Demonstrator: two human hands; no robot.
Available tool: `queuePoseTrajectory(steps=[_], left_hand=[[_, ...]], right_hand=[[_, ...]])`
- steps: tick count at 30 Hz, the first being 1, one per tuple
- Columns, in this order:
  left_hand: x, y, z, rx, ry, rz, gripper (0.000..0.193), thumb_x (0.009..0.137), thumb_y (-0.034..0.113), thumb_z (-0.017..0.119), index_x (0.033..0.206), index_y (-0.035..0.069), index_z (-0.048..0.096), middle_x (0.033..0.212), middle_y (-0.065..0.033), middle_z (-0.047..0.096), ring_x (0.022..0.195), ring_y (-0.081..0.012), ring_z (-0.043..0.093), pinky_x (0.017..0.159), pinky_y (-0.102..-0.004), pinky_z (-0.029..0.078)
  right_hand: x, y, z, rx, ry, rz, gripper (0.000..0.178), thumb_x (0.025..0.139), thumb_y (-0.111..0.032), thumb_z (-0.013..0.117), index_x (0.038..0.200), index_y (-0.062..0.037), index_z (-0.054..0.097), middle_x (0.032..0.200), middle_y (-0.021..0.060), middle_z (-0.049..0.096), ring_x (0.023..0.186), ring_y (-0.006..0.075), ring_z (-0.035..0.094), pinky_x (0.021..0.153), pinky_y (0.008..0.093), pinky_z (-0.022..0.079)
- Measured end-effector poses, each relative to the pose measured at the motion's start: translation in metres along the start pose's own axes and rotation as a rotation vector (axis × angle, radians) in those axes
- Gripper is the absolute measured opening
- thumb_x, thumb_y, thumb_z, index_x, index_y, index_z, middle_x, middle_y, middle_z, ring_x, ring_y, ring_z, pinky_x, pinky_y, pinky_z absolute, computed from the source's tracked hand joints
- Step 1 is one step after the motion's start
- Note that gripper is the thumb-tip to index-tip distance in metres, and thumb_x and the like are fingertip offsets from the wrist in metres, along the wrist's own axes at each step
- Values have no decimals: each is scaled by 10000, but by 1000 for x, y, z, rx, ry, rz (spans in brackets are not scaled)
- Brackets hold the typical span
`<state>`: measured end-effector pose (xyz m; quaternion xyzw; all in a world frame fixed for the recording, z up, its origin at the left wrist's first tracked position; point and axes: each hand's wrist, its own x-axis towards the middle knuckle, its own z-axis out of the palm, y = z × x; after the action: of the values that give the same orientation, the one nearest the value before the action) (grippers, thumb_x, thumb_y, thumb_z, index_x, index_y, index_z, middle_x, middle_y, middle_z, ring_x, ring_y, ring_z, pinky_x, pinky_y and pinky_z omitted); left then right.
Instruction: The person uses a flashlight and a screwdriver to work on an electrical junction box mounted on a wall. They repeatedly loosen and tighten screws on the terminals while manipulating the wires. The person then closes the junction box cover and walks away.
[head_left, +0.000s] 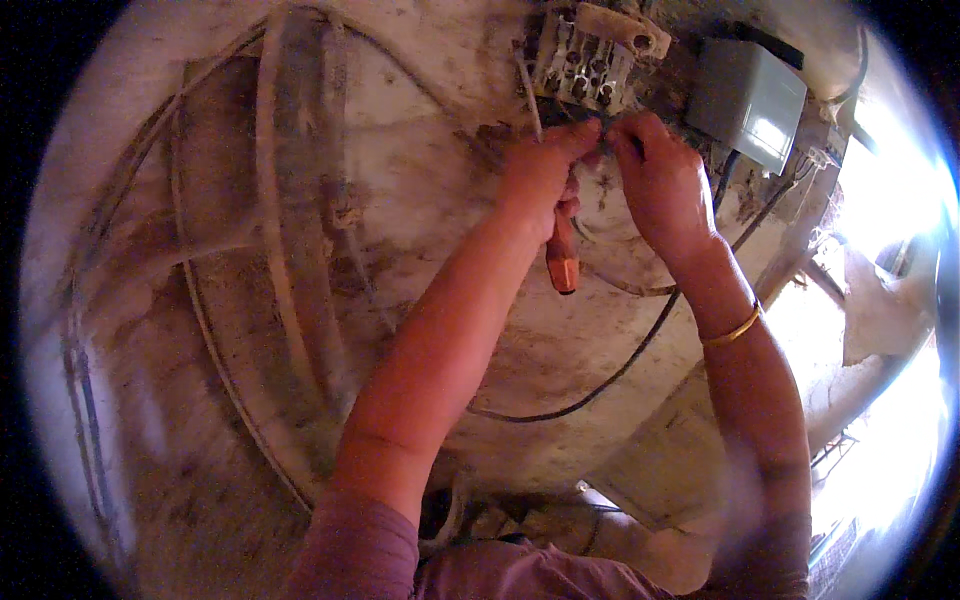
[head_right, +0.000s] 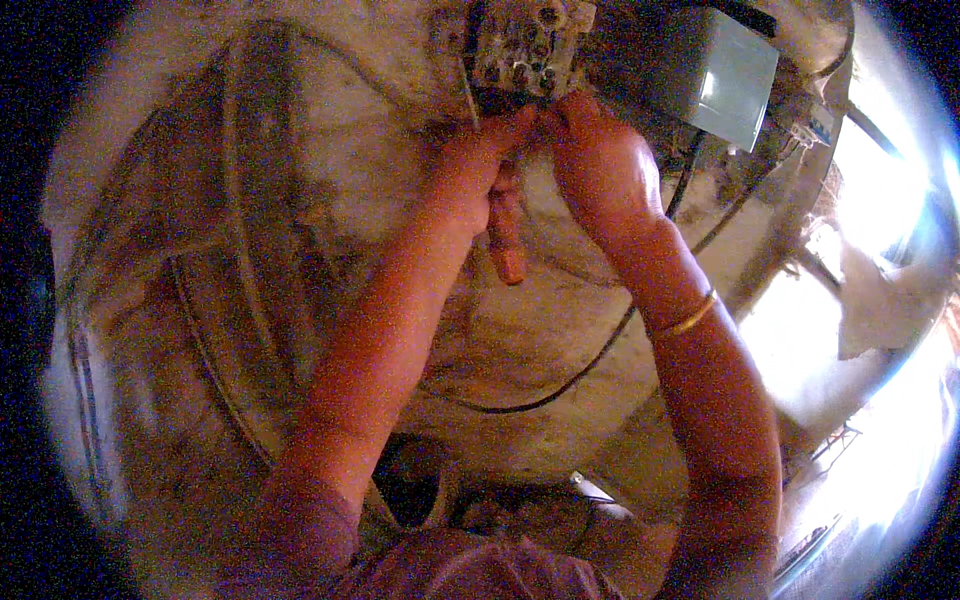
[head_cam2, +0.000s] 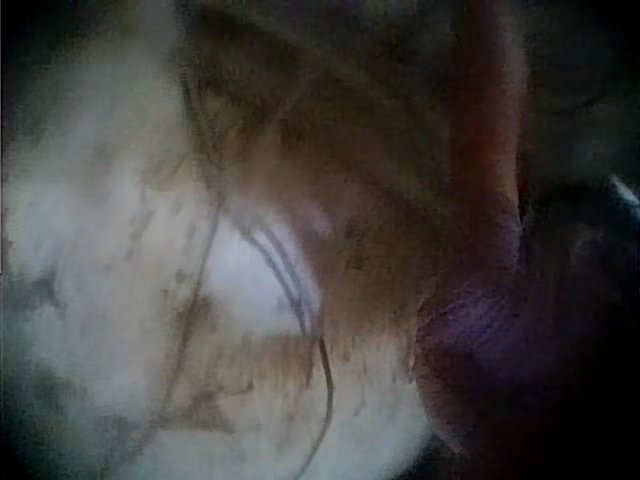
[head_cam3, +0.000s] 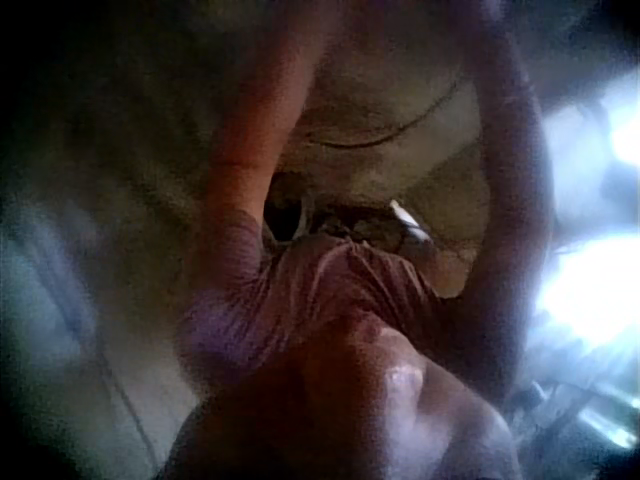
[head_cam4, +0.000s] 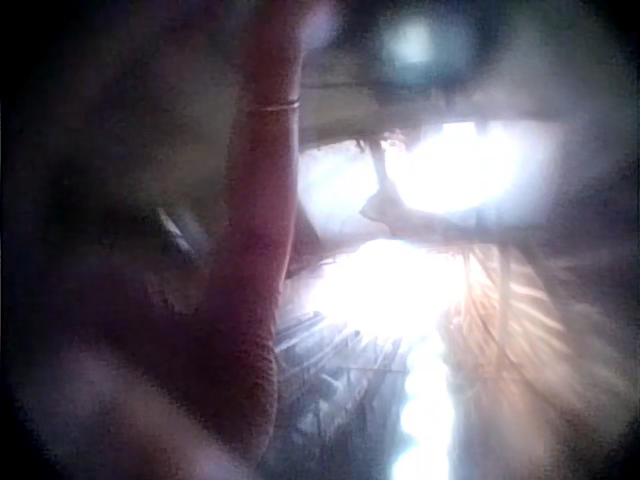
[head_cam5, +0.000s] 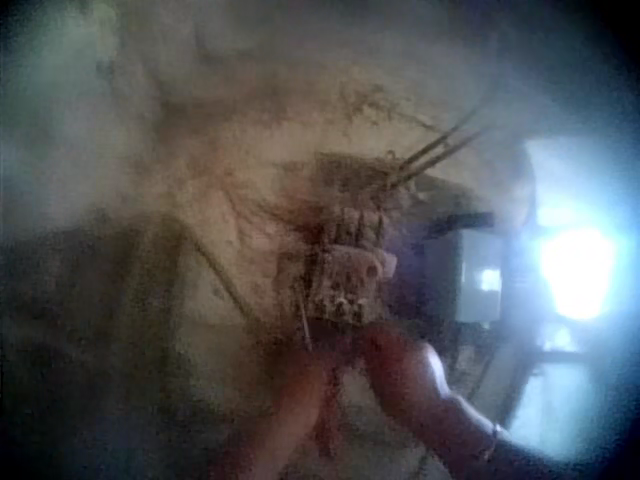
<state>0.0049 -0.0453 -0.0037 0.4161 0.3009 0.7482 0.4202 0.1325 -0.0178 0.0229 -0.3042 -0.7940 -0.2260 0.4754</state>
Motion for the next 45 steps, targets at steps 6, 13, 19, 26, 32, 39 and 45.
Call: queuePoseTrajectory(steps=[6, 13, 19, 26, 32, 39, 45], left_hand=[[27, -4, -24, 2, -294, -132, 233, 731, 314, 712, 727, 129, 570, 649, 35, 493, 409, -55, 292, 371, -237, 245], [24, -7, -30, 43, -218, -112, 260, 739, 322, 705, 714, 109, 558, 519, 26, 424, 360, -74, 269, 354, -255, 222], [24, -6, -26, -50, -289, -144, 252, 774, 319, 672, 749, 89, 569, 513, 7, 448, 354, -80, 284, 347, -262, 226], [7, 9, -17, 162, -177, 49, 211, 811, 273, 617, 857, 68, 606, 605, -49, 563, 352, -85, 315, 326, -261, 223], [12, -2, -23, 82, -149, 100, 186, 813, 237, 602, 838, 53, 599, 588, -52, 561, 356, -85, 345, 319, -263, 228], [13, -4, -17, 138, -47, 184, 192, 786, 220, 636, 764, 36, 587, 574, -20, 525, 379, -81, 376, 328, -266, 251], [27, -10, -21, 245, -59, 299, 210, 791, 294, 635, 795, 88, 599, 456, 12, 409, 339, -106, 343, 323, -294, 238]], right_hand=[[-3, 19, 2, 998, -244, 628, 131, 840, -184, 538, 796, -61, 541, 632, 43, 532, 439, 132, 417, 410, 256, 332], [-15, 21, 2, 1061, 70, 599, 146, 842, -197, 590, 863, -52, 587, 677, 47, 574, 501, 133, 492, 444, 262, 388], [-10, 3, 17, 426, 106, 79, 184, 859, -216, 575, 974, -74, 601, 860, 171, 641, 711, 287, 641, 615, 356, 495], [-1, 21, 35, 1650, 13, 821, 252, 903, -293, 509, 845, -66, 602, 625, 43, 549, 451, 142, 446, 387, 259, 340], [-19, -28, 40, 1519, 100, 846, 223, 870, -263, 581, 1019, -98, 565, 663, -19, 462, 510, 81, 388, 416, 211, 261], [1, -21, 38, 1548, 32, 940, 164, 848, -284, 619, 914, -139, 582, 619, -43, 432, 484, 63, 337, 420, 204, 249], [14, -6, 44, 1511, -56, 943, 149, 831, -283, 644, 835, -154, 570, 589, -54, 407, 451, 56, 288, 414, 203, 240]])
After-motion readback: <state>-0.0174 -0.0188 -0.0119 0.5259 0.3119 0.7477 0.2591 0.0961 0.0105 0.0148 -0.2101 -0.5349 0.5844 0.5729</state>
